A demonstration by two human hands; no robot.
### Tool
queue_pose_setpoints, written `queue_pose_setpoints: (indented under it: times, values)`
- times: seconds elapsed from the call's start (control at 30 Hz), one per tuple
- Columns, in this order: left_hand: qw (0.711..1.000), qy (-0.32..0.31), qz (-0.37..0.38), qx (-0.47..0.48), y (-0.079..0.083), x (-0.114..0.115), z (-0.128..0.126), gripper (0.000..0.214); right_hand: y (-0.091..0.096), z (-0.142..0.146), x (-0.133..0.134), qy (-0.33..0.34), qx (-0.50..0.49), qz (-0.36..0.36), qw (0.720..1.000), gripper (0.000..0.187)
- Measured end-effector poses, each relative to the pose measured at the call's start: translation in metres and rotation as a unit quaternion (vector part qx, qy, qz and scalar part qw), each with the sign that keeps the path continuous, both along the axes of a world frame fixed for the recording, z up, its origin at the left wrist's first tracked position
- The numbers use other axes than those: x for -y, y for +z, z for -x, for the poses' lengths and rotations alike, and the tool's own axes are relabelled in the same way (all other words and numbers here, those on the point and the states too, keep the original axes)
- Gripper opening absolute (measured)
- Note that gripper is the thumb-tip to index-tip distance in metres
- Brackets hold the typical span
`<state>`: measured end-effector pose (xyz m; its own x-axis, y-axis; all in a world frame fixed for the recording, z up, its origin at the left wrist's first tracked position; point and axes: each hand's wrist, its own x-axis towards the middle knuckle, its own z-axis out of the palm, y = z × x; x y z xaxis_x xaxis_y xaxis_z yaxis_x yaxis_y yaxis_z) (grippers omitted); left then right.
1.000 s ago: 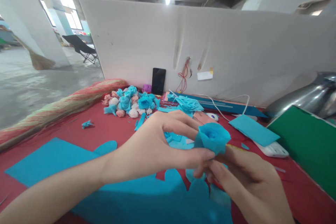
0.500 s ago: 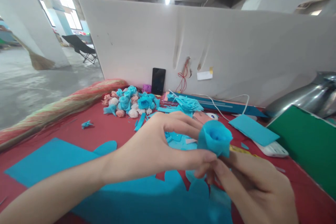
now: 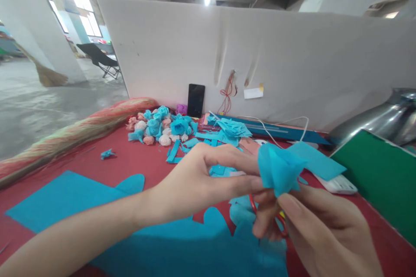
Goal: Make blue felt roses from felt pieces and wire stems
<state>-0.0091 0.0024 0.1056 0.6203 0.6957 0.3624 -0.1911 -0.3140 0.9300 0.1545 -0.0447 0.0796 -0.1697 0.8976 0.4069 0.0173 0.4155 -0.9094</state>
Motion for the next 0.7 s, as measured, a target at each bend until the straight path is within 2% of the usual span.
queue_pose_setpoints:
  times: [0.13, 0.27, 0.37, 0.43, 0.6, 0.7]
  values:
    - [1.0, 0.002, 0.019, 0.022, -0.0006, -0.0005, -0.0009, 0.012, 0.0027, 0.0062, -0.0009, -0.038, 0.023, 0.002, 0.999, 0.018]
    - [0.998, -0.019, 0.046, 0.038, -0.0013, -0.0008, -0.0025, 0.012, 0.0042, 0.0079, 0.0014, -0.087, 0.083, -0.055, 0.991, 0.022]
    - [0.996, -0.005, 0.073, 0.05, -0.001, 0.0004, -0.0039, 0.011, 0.0041, 0.0076, 0.0014, -0.104, 0.126, -0.092, 0.982, 0.024]
    - [0.994, -0.001, 0.089, 0.058, -0.0012, 0.0014, -0.0044, 0.011, 0.0043, 0.008, 0.0005, -0.117, 0.119, -0.124, 0.978, 0.024]
    - [0.987, -0.071, 0.125, 0.077, -0.0043, 0.0018, -0.005, 0.009, 0.0066, 0.009, -0.0013, -0.126, 0.126, -0.166, 0.97, 0.024]
    - [0.987, -0.07, 0.115, 0.083, -0.0061, 0.0, -0.0052, 0.01, 0.0076, 0.0084, -0.0013, -0.131, 0.139, -0.176, 0.966, 0.024]
